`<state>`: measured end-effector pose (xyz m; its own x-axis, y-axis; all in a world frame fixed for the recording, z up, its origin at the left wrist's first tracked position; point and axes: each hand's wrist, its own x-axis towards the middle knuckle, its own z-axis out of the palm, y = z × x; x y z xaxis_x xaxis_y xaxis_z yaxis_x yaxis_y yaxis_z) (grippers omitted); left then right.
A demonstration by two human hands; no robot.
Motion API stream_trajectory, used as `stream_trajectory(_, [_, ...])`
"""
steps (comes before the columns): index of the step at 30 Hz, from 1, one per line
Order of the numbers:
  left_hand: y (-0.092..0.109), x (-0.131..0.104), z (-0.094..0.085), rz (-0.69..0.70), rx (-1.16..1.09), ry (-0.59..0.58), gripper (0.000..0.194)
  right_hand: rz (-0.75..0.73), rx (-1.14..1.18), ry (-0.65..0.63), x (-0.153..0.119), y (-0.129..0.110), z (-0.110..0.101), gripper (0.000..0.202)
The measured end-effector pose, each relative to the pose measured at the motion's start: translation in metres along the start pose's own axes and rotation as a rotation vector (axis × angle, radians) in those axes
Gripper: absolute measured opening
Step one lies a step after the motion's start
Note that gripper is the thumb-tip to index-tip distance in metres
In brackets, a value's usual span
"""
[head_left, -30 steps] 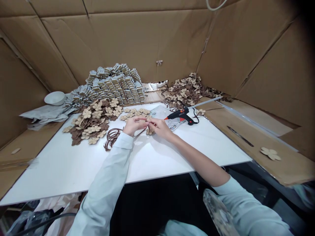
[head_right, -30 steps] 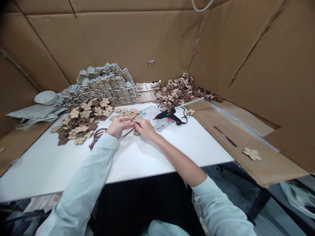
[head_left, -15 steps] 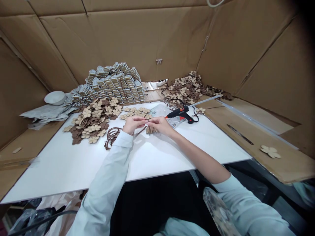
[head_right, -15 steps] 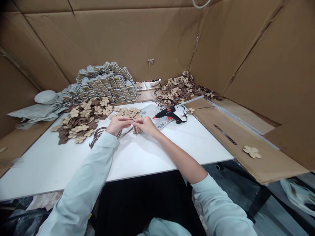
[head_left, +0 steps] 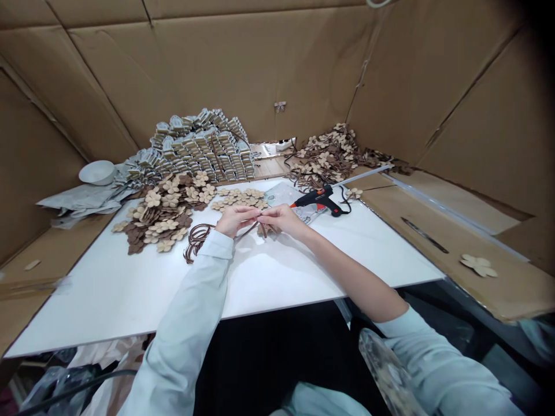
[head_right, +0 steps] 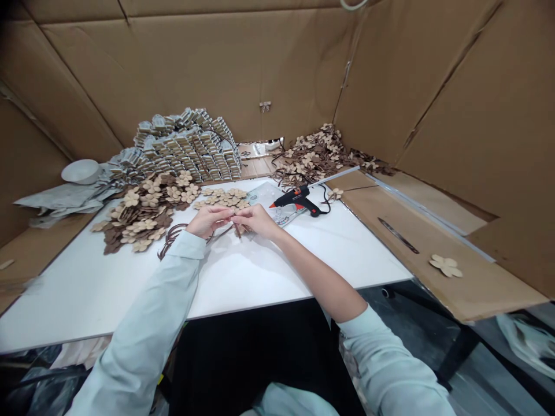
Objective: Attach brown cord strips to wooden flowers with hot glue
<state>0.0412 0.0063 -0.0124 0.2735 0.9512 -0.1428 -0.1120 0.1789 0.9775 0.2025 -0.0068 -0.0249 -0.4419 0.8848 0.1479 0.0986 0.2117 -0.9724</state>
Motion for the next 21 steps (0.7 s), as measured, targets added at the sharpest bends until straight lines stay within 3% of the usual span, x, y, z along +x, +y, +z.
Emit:
stream_trajectory(8, [0.001,-0.001,0.001,0.046,-0.089,0.098,0.026,-0.008,-0.107,-0.054,-0.004,-0.007,-0.001,0.034])
stream_trajectory(14, [0.003,0.000,0.002,0.023,-0.223,0.102,0.025,0.034,-0.192,-0.062,-0.006,-0.009,0.002,0.035])
stream_trajectory(17, [0.005,-0.003,0.003,-0.002,-0.204,0.104,0.021,-0.020,-0.322,0.134,-0.017,-0.010,-0.001,0.029])
stream_trajectory(21, [0.010,-0.011,-0.004,-0.056,-0.185,0.107,0.012,-0.101,-0.520,0.691,-0.045,-0.002,-0.026,0.022])
